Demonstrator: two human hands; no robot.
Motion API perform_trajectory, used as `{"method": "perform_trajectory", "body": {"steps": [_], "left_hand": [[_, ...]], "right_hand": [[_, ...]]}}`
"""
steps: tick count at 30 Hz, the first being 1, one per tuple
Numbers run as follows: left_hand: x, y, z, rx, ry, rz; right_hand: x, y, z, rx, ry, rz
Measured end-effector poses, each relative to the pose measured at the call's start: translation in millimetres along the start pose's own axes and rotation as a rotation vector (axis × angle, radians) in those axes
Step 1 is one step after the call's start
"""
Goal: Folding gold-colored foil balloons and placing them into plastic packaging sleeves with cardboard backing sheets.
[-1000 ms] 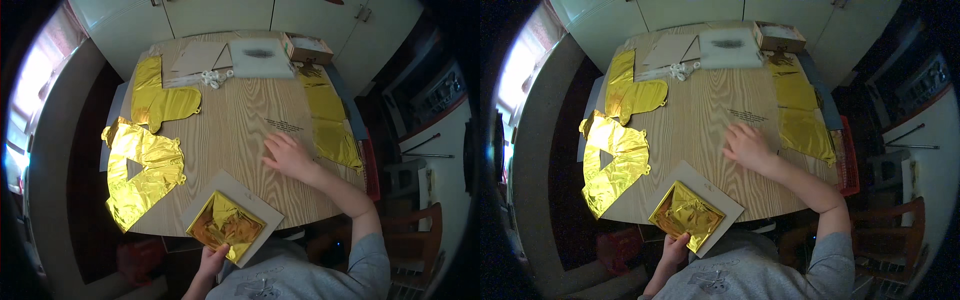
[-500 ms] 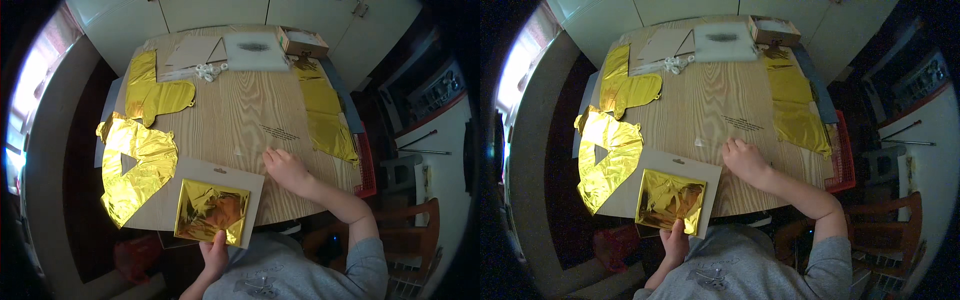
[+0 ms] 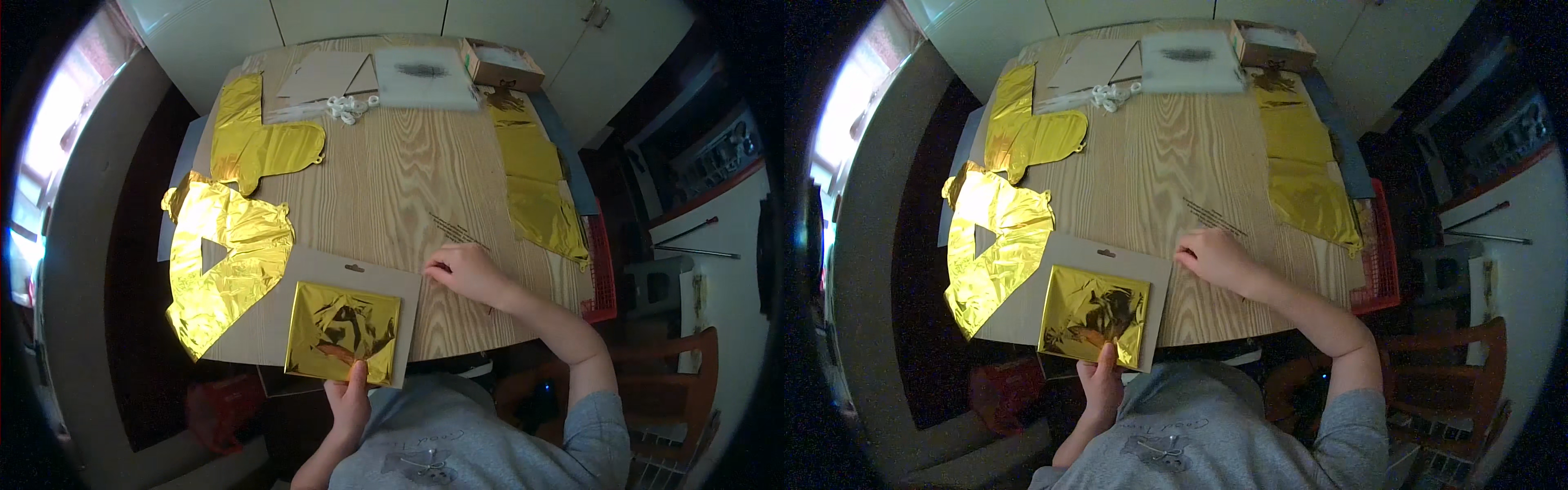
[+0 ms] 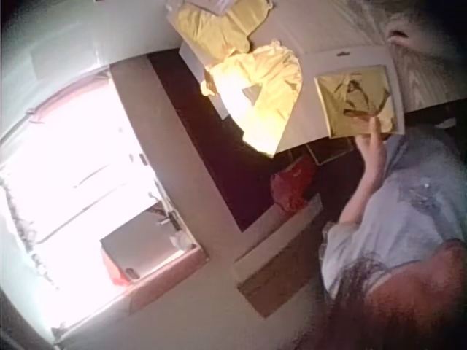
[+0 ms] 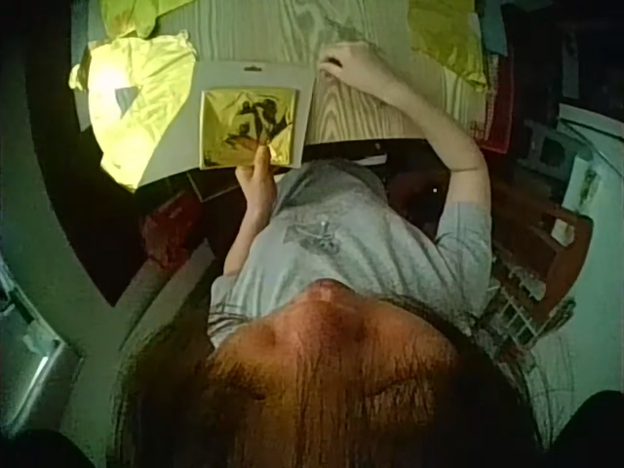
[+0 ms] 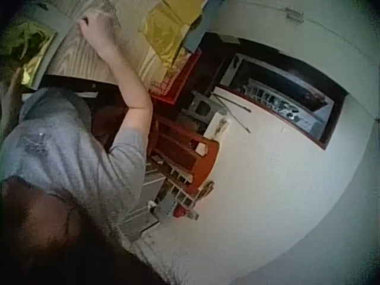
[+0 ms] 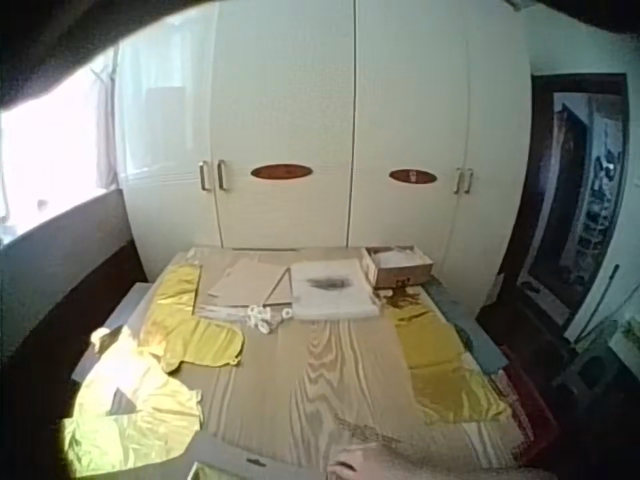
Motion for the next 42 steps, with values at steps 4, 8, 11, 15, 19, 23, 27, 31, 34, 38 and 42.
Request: {"method": "perform_trajectory", "body": {"steps": [4,8,11,15,19,23,27,31,34,38,42], "left_hand": [[7.8,10.1,7.7,-0.059,-0.106,0.061],[12.5,20.6,14.6,0.008,-0.259,0.191],[14.2,24.6,25.3,-0.058,-0.227,0.238],[11.9,25.6,35.4,-0.150,-0.216,0.247],[16.2,26.7,33.4,-0.195,-0.145,0.250],[15.5,26.0,40.0,-0.255,-0.080,0.237],[20.8,27.2,34.8,-0.254,-0.034,0.238],[21.7,26.7,32.8,-0.237,-0.048,0.227],[21.3,28.1,34.2,-0.269,0.002,0.202],[11.7,25.4,41.2,-0.214,-0.015,0.190],[7.7,23.8,43.1,-0.151,-0.047,0.168]], "right_hand": [[8.7,-5.4,2.1,0.164,-0.163,0.025],[13.8,-10.8,10.1,0.095,-0.185,-0.040],[17.3,-13.0,16.2,0.003,-0.101,-0.083],[20.4,-11.7,26.0,-0.080,0.051,-0.125],[23.3,-6.5,41.2,-0.182,0.188,-0.114],[29.0,1.3,55.7,-0.264,0.259,-0.085],[28.3,8.1,79.7,-0.391,0.331,-0.132],[34.9,16.7,96.3,-0.476,0.405,-0.169],[34.7,20.5,108.0,-0.540,0.484,-0.172],[33.1,23.6,113.1,-0.546,0.496,-0.199],[31.9,28.8,115.0,-0.518,0.553,-0.186]]}}
Point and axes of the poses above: each hand's wrist, its own y-axis away from the middle knuckle, its own x-axis out of the palm, z = x × y, the point moved 10 cm from there along -y, towards the middle knuckle, and after that the axes turned 11 degrees about -z, right-handed, at the moved point
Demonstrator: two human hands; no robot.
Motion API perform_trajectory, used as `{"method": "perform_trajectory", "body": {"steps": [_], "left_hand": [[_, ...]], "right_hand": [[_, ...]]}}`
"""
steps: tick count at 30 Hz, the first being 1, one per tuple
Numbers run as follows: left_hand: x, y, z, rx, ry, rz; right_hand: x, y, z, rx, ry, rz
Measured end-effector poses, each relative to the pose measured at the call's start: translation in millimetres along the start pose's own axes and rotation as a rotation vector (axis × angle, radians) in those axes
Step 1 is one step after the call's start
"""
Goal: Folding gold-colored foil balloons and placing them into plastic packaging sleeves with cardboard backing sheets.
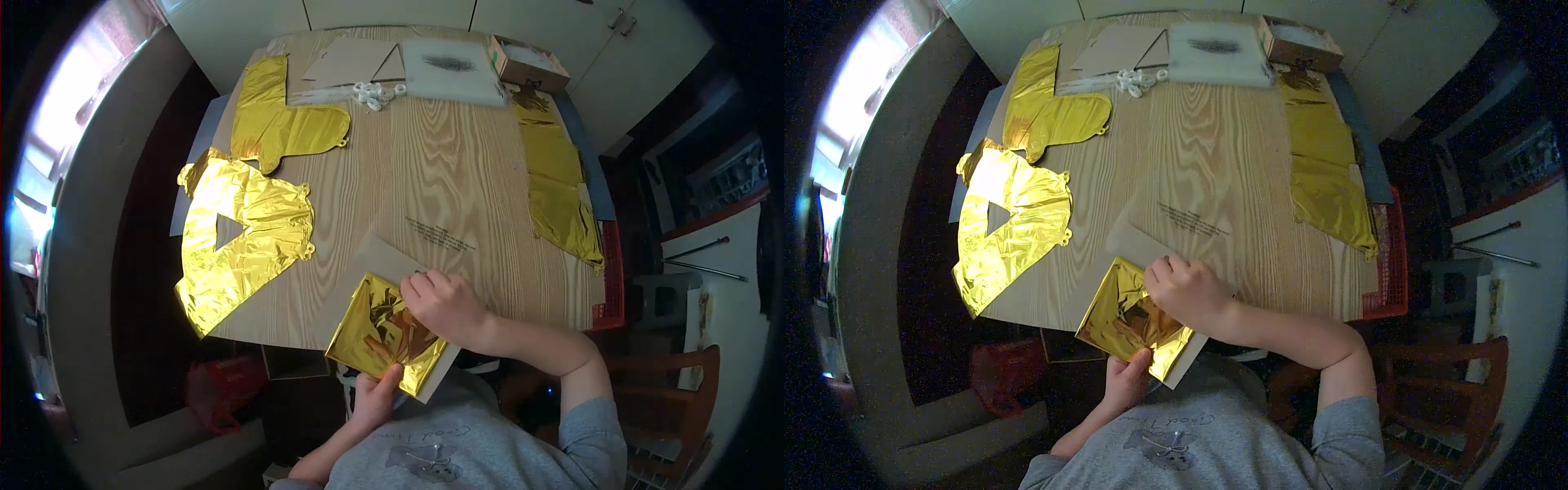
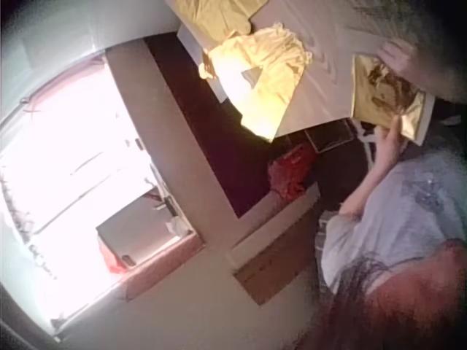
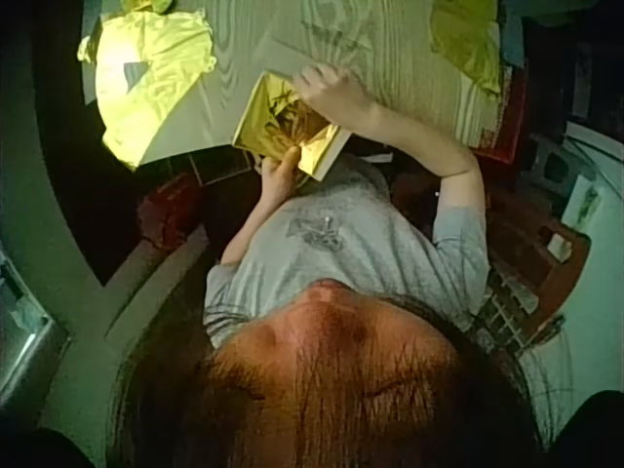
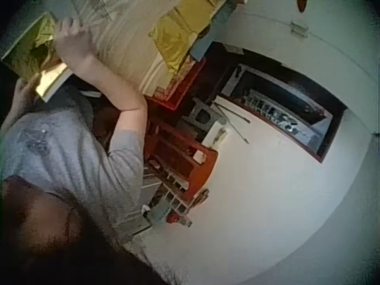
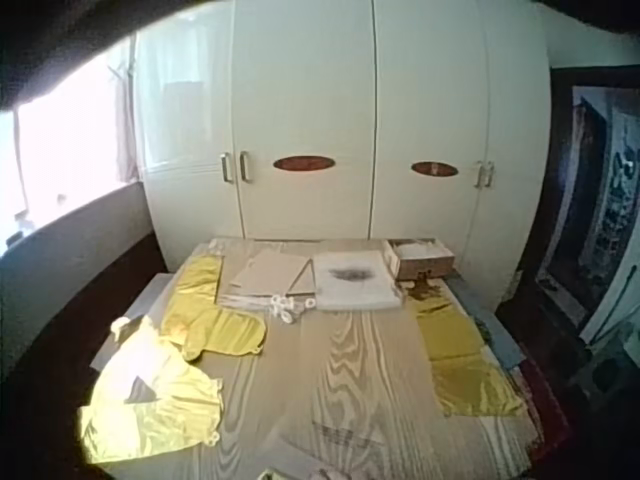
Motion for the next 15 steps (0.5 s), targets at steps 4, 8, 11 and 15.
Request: {"method": "perform_trajectory", "body": {"steps": [4,8,11,15], "left_hand": [[12.1,4.4,-13.3,-0.020,0.069,-0.024],[11.6,4.3,-8.8,-0.037,0.064,-0.004],[7.6,3.8,-4.5,-0.024,0.059,0.002],[11.6,3.8,-9.1,-0.018,0.050,0.016]], "right_hand": [[-6.3,-0.5,9.2,-0.037,0.048,0.003],[-9.7,-0.6,28.2,-0.067,0.060,-0.016],[-12.5,-4.1,38.2,-0.078,0.027,-0.047],[-15.8,-5.3,46.8,-0.096,-0.018,-0.074]]}}
Point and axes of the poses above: each hand's wrist, its own y-axis away from the middle knuckle, its own x-axis out of the palm, z = x × y, the point moved 10 cm from there along -y, towards the middle knuckle, and after that the axes turned 11 degrees about -z, right-handed, at the moved point
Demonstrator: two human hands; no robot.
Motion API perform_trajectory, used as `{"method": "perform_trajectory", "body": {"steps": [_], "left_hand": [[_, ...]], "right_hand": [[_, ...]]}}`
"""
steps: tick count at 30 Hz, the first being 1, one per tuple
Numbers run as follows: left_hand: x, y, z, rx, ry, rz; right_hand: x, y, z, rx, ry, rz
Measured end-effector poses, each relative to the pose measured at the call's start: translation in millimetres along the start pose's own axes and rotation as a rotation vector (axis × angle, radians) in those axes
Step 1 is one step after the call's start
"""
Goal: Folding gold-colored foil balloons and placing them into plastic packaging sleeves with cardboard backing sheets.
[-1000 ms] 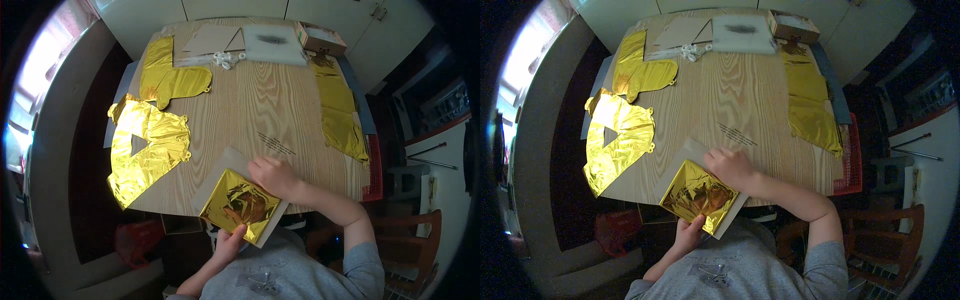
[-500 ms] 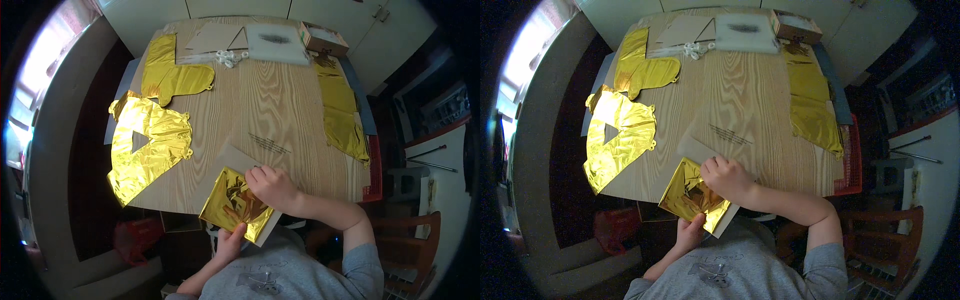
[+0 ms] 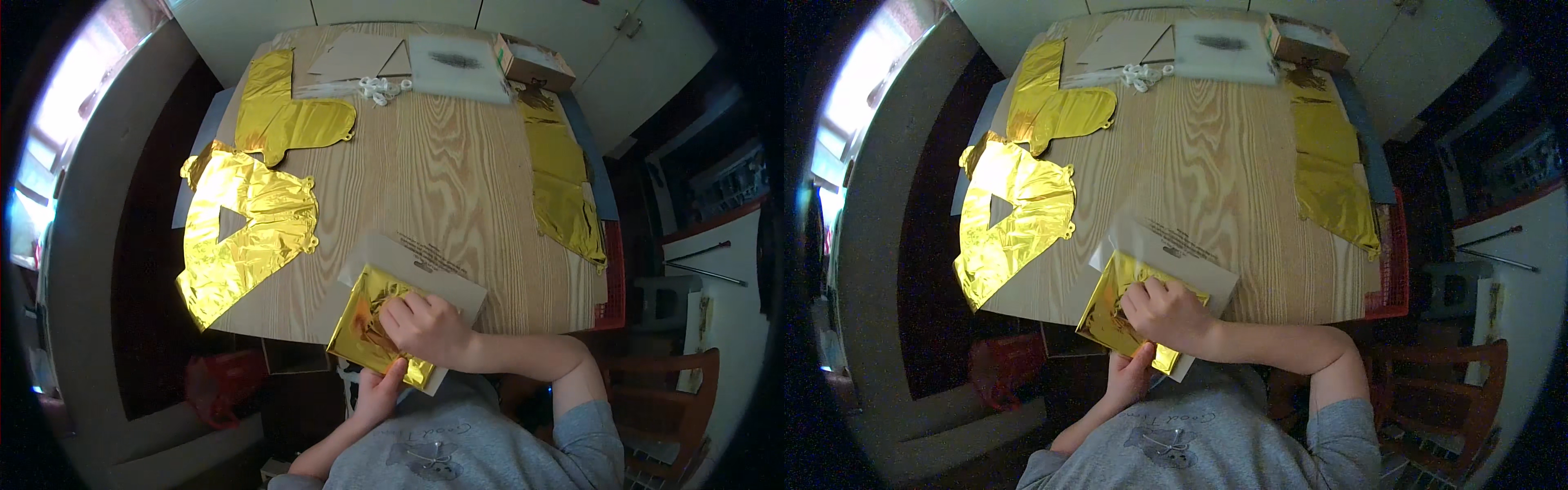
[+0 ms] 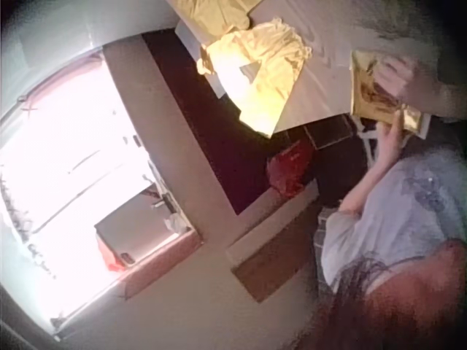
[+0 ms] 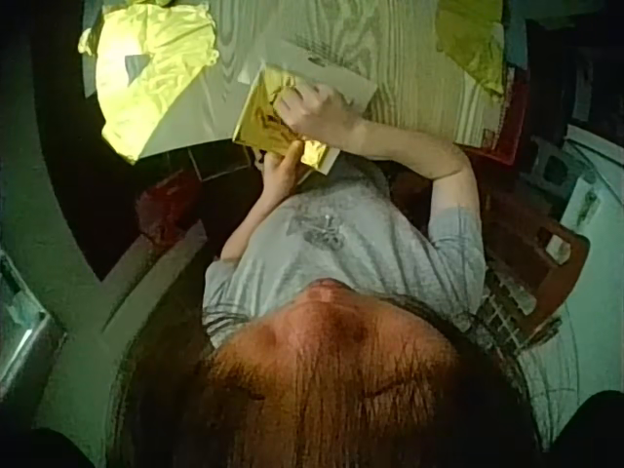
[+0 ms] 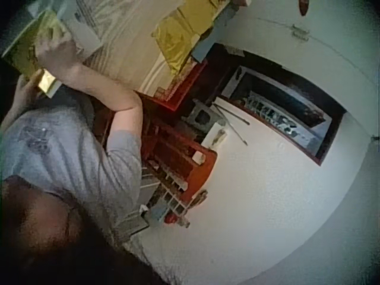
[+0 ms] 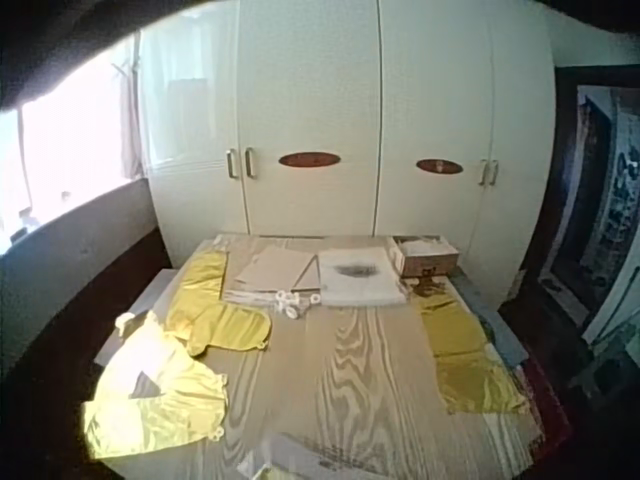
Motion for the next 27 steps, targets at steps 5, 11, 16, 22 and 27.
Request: {"method": "perform_trajectory", "body": {"steps": [5,11,16,22,27], "left_hand": [[-10.3,3.0,13.7,-0.023,-0.091,0.019],[-43.3,19.8,12.4,-0.113,-0.007,-0.050],[-43.8,15.9,7.1,-0.054,-0.021,-0.065],[-34.1,10.0,-5.8,0.030,-0.080,-0.086],[-30.0,12.0,-8.2,0.040,-0.112,-0.094]], "right_hand": [[5.4,6.3,5.9,0.015,-0.052,0.008],[2.7,12.1,12.3,-0.001,-0.094,0.004],[2.2,12.5,22.0,-0.021,-0.137,0.032],[-1.3,19.9,31.0,-0.040,-0.162,0.020],[-5.3,22.1,37.3,-0.035,-0.224,0.027]]}}
Point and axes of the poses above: each hand's wrist, its own y-axis away from the middle knuckle, its own x-axis out of the palm, z = x × y, the point moved 10 cm from there along -y, towards the middle knuckle, and after that the axes turned 11 degrees about -z, right-handed, at the moved point
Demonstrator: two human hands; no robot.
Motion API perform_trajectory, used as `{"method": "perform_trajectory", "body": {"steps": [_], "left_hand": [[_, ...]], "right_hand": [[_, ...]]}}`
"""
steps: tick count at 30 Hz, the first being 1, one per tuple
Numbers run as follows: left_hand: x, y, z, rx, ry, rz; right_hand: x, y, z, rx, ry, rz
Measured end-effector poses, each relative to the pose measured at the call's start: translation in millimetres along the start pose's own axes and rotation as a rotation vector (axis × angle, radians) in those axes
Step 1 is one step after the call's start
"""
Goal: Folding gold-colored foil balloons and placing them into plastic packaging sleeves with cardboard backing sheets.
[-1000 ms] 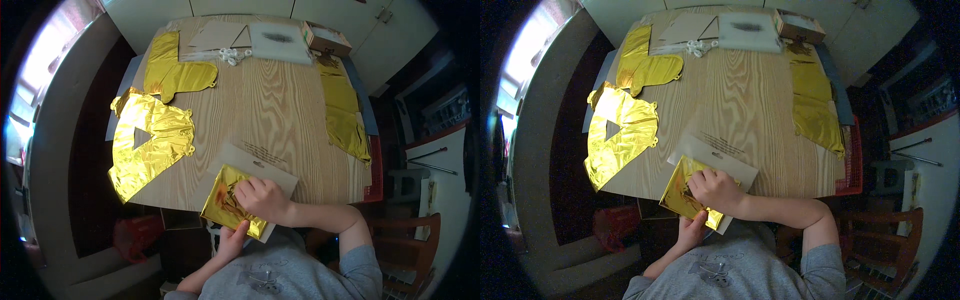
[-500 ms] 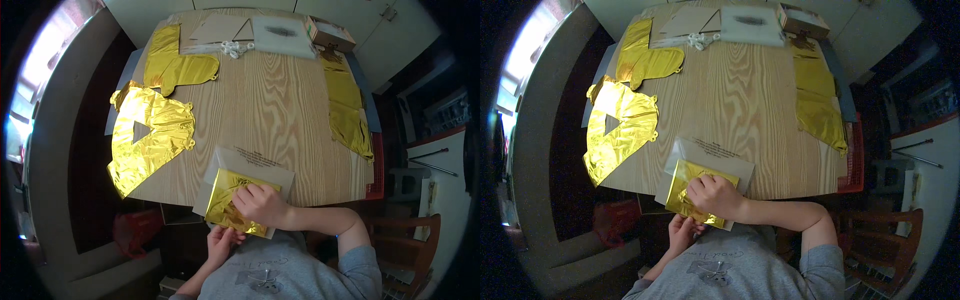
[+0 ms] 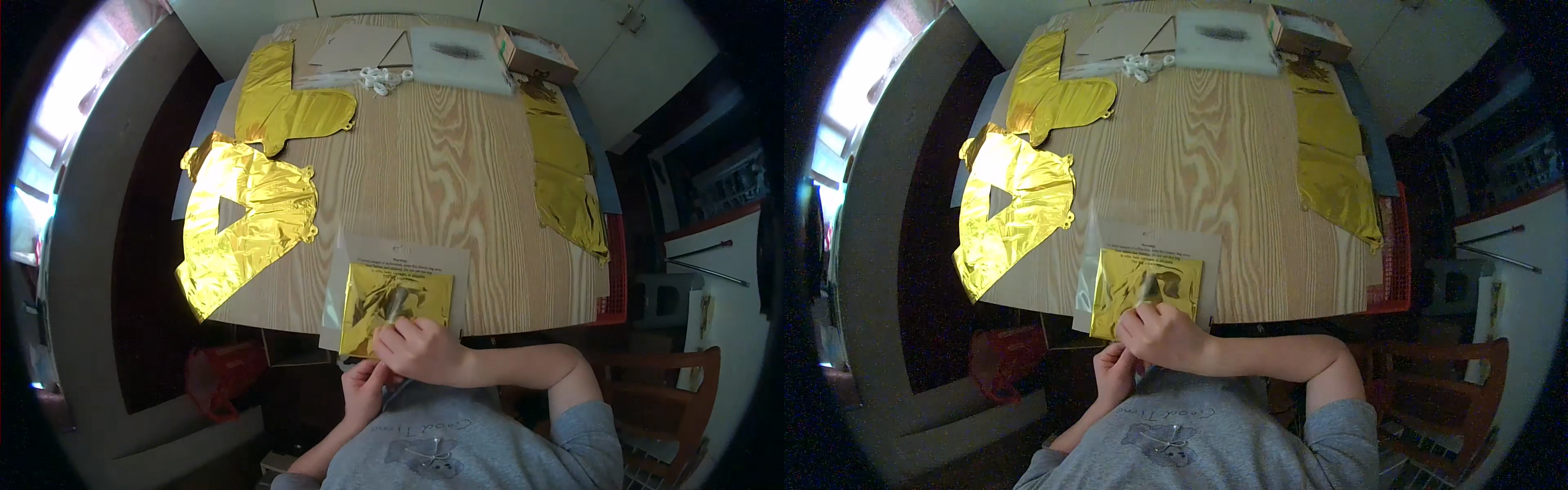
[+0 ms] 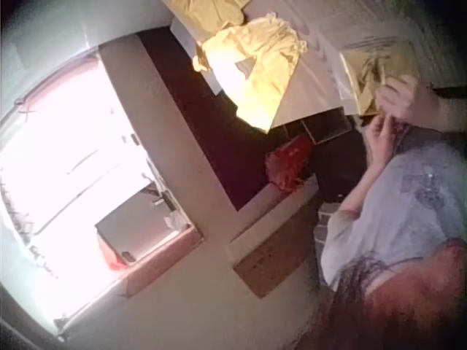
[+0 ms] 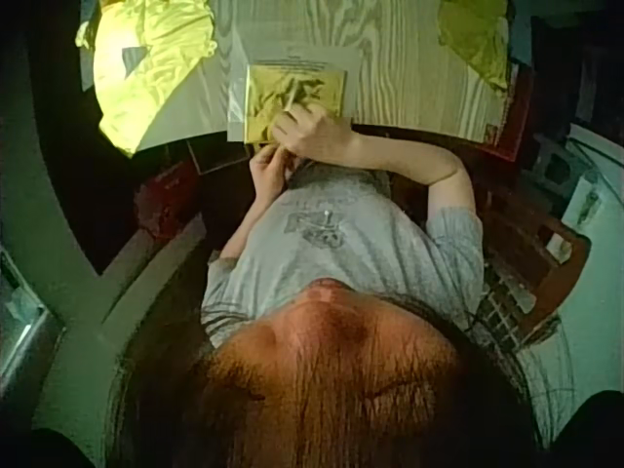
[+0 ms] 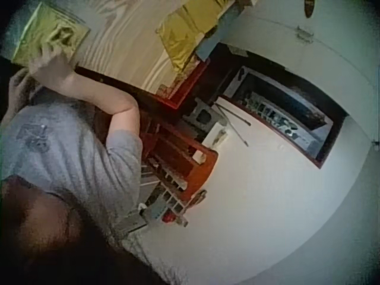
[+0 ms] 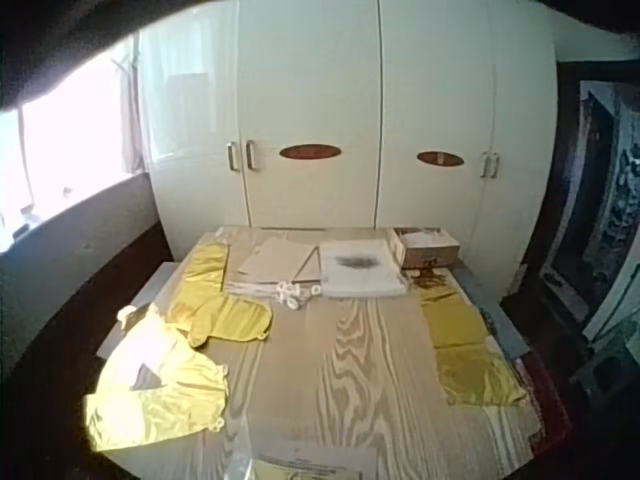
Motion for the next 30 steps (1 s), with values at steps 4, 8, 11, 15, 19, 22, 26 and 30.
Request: {"method": "perform_trajectory", "body": {"steps": [4,8,11,15,19,22,26,30], "left_hand": [[-3.7,-0.5,5.4,-0.040,-0.008,-0.027],[-7.4,-6.2,9.2,0.088,-0.076,-0.057],[-6.2,-9.5,12.0,0.079,0.001,-0.090],[-6.9,-13.7,23.8,0.025,0.106,-0.043],[-6.5,-15.6,35.4,-0.080,0.270,-0.018],[-4.8,-17.0,30.2,-0.016,0.206,-0.022],[3.4,-16.9,14.3,0.030,0.104,0.051],[5.0,-17.3,11.9,0.045,0.091,0.071]], "right_hand": [[-5.3,0.4,1.9,0.002,0.013,-0.080],[-5.9,-1.3,1.4,0.003,0.009,-0.055],[-0.2,1.4,-1.0,0.030,-0.040,0.031],[2.3,4.0,-13.4,0.120,-0.178,0.100],[5.3,12.3,-21.1,0.141,-0.183,0.144],[3.1,14.6,-19.8,0.141,-0.170,0.048],[-1.7,13.2,-26.8,0.157,-0.125,-0.005],[-3.4,13.8,-28.1,0.155,-0.094,-0.050]]}}
Point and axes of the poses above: each hand's wrist, its own y-axis away from the middle knuckle, its own x-axis out of the palm, z = x × y, the point moved 10 cm from there along -y, towards the middle knuckle, and after that the axes turned 11 degrees about -z, right-handed, at the moved point
